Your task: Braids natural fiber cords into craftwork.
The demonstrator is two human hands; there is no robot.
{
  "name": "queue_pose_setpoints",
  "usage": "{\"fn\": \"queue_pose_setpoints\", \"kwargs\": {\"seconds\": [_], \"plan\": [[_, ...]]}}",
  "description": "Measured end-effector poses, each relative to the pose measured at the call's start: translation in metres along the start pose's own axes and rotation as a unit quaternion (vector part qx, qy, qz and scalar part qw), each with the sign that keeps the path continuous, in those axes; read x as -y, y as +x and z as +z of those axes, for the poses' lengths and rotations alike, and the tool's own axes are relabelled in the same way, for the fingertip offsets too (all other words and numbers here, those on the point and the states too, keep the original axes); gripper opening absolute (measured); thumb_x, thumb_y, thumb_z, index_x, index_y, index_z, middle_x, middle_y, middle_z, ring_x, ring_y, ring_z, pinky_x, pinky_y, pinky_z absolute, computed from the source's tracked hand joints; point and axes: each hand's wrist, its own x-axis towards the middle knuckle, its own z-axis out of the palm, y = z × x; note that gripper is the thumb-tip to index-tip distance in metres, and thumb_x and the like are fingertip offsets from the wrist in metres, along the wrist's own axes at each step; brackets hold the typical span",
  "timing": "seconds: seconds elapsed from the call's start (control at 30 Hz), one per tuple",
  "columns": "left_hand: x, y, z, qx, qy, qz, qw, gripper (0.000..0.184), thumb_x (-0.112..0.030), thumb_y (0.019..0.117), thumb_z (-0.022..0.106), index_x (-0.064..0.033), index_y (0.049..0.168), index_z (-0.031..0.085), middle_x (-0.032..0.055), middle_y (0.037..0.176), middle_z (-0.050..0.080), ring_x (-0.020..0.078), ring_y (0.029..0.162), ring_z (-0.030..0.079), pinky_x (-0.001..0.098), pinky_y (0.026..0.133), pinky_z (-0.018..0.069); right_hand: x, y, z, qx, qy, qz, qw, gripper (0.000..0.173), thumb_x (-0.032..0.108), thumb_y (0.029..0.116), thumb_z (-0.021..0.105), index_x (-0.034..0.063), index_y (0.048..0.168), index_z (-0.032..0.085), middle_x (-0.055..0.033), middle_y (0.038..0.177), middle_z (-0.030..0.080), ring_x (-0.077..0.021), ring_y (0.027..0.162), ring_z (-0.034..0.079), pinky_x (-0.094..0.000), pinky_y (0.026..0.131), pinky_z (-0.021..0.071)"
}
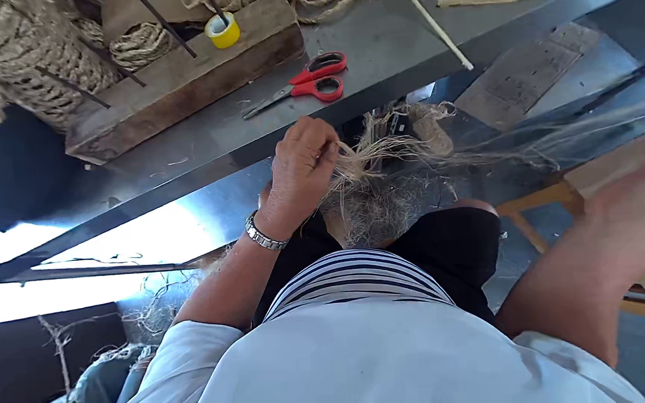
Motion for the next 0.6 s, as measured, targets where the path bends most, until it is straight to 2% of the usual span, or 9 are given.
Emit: {"fn": "queue_pose_setpoints", "kwargs": {"seconds": [0.07,0.13,0.2,0.27,0.3,0.37,0.43,0.47,0.6], "plan": [[-0.02,0.008,0.009,0.028,0.073,0.053,0.996,0.021,-0.015,0.1028,0.051,-0.0028,0.099,0.069,0.014,0.096,0.064,0.0271,0.096,0.061,0.0484,0.086,0.0438,0.042,-0.013,0.043,0.178,-0.059,-0.103,0.977,0.029,0.02,0.1066,0.052,-0.0024,0.121,0.064,-0.0059,0.119,0.068,-0.0107,0.113,0.062,-0.032,0.101,0.0508],[-0.036,0.015,0.017,0.044,0.094,0.091,0.99,0.023,-0.015,0.1035,0.05,-0.0043,0.098,0.069,0.0148,0.097,0.065,0.03,0.099,0.061,0.0509,0.09,0.0415,0.068,-0.029,0.086,0.309,-0.106,-0.156,0.932,0.036,0.029,0.101,0.059,-0.0008,0.117,0.072,-0.0167,0.116,0.069,-0.0239,0.115,0.062,-0.0409,0.099,0.0492],[-0.045,0.019,0.023,0.05,0.104,0.117,0.986,0.023,-0.016,0.1039,0.05,-0.0051,0.098,0.069,0.0152,0.096,0.065,0.0305,0.099,0.061,0.0503,0.091,0.0396,0.071,-0.042,0.117,0.391,-0.117,-0.166,0.898,0.039,0.036,0.0977,0.064,0.0036,0.115,0.074,-0.0176,0.115,0.07,-0.0325,0.114,0.062,-0.0505,0.097,0.0489],[-0.048,0.021,0.023,0.059,0.119,0.129,0.983,0.023,-0.017,0.1045,0.05,-0.005,0.099,0.069,0.0161,0.097,0.065,0.0316,0.098,0.061,0.0507,0.09,0.0392,0.062,-0.047,0.133,0.43,-0.053,-0.148,0.889,0.027,0.025,0.0998,0.06,0.0023,0.105,0.075,-0.0153,0.109,0.071,-0.0277,0.109,0.065,-0.0454,0.095,0.0507],[-0.048,0.022,0.023,0.068,0.128,0.13,0.981,0.024,-0.017,0.1048,0.049,-0.0054,0.099,0.069,0.0159,0.097,0.065,0.0321,0.098,0.061,0.051,0.089,0.0391,0.059,-0.048,0.136,0.444,-0.004,-0.119,0.888,0.024,0.018,0.1014,0.057,0.0004,0.101,0.074,-0.0128,0.105,0.071,-0.0203,0.104,0.065,-0.0371,0.093,0.0518],[-0.046,0.022,0.023,0.091,0.133,0.125,0.979,0.024,-0.017,0.1049,0.049,-0.0061,0.098,0.069,0.0149,0.096,0.064,0.0317,0.098,0.06,0.0511,0.089,0.0383,0.056,-0.049,0.133,0.475,0.114,0.017,0.872,0.021,0.01,0.1041,0.049,0.0014,0.098,0.067,-0.0023,0.098,0.066,-0.0046,0.093,0.063,-0.0222,0.086,0.0528],[-0.04,0.02,0.024,0.11,0.13,0.109,0.979,0.024,-0.016,0.1046,0.048,-0.0068,0.098,0.069,0.0137,0.096,0.063,0.0302,0.097,0.059,0.0504,0.089,0.0368,0.058,-0.047,0.124,0.487,0.187,0.161,0.838,0.023,0.01,0.105,0.041,0.0116,0.093,0.06,0.0074,0.088,0.064,-0.0009,0.087,0.063,-0.0232,0.084,0.0538],[-0.036,0.018,0.025,0.114,0.133,0.103,0.979,0.024,-0.016,0.1042,0.048,-0.0065,0.099,0.069,0.0144,0.097,0.064,0.031,0.098,0.06,0.0514,0.089,0.0372,0.056,-0.044,0.118,0.487,0.189,0.19,0.831,0.025,0.012,0.1046,0.04,0.0143,0.091,0.06,0.0093,0.086,0.064,-0.0007,0.086,0.062,-0.0238,0.084,0.0535],[-0.013,0.013,0.027,0.117,0.143,0.066,0.981,0.026,-0.015,0.1036,0.048,-0.0041,0.099,0.07,0.0172,0.098,0.065,0.0344,0.101,0.061,0.0552,0.091,0.0385,0.047,-0.023,0.083,0.433,0.11,0.2,0.872,0.026,0.011,0.1005,0.042,0.0162,0.093,0.065,0.0115,0.092,0.065,0.0006,0.087,0.06,-0.0228,0.083,0.051]]}}
